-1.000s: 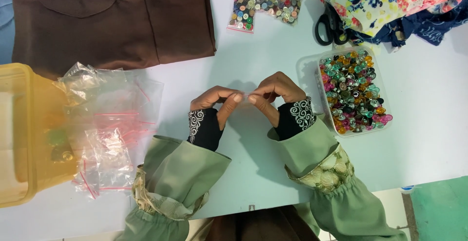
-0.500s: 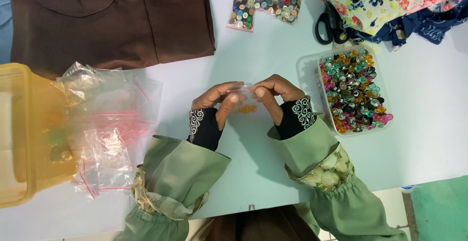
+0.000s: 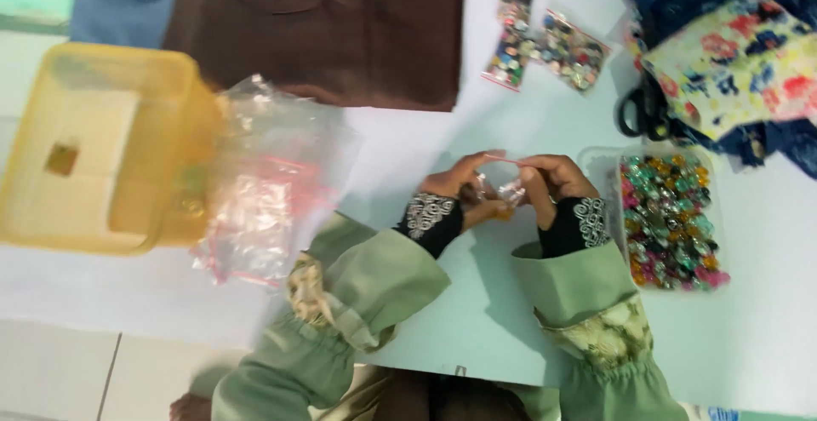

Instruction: The person picks up buttons and places them into small plastic bags, then closes the bags and sets them aside.

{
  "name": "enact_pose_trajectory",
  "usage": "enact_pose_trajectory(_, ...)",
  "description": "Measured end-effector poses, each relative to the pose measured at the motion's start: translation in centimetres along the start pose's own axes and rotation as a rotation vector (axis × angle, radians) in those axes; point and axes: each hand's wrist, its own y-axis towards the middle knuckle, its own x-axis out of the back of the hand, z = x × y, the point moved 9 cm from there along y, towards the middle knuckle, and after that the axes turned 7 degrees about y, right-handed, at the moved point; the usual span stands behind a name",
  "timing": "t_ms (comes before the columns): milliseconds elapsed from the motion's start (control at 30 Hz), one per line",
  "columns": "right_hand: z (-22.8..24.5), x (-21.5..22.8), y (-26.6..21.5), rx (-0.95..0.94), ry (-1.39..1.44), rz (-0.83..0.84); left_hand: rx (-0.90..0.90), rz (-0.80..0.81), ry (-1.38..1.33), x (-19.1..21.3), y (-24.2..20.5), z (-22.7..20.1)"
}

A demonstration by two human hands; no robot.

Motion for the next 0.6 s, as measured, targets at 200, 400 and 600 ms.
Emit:
enact_pose_trajectory(200,-4.4,-0.7,1.0,0.019,-0.107,0.081,-0.181,0.013,-0.108,0.6,-0.4,-0.5)
enact_pose_trajectory(400,-6.0,0.7,1.5,-0.024,-0.136,0.107,-0.386,-0.223,-0.188,0.7,0.0,0.3)
enact_pose_trajectory(600,-2.3,-2.4,2.2,0.119,-0.193,0.115,-0.260,-0.198,0.140,4.0,-1.8,0.1)
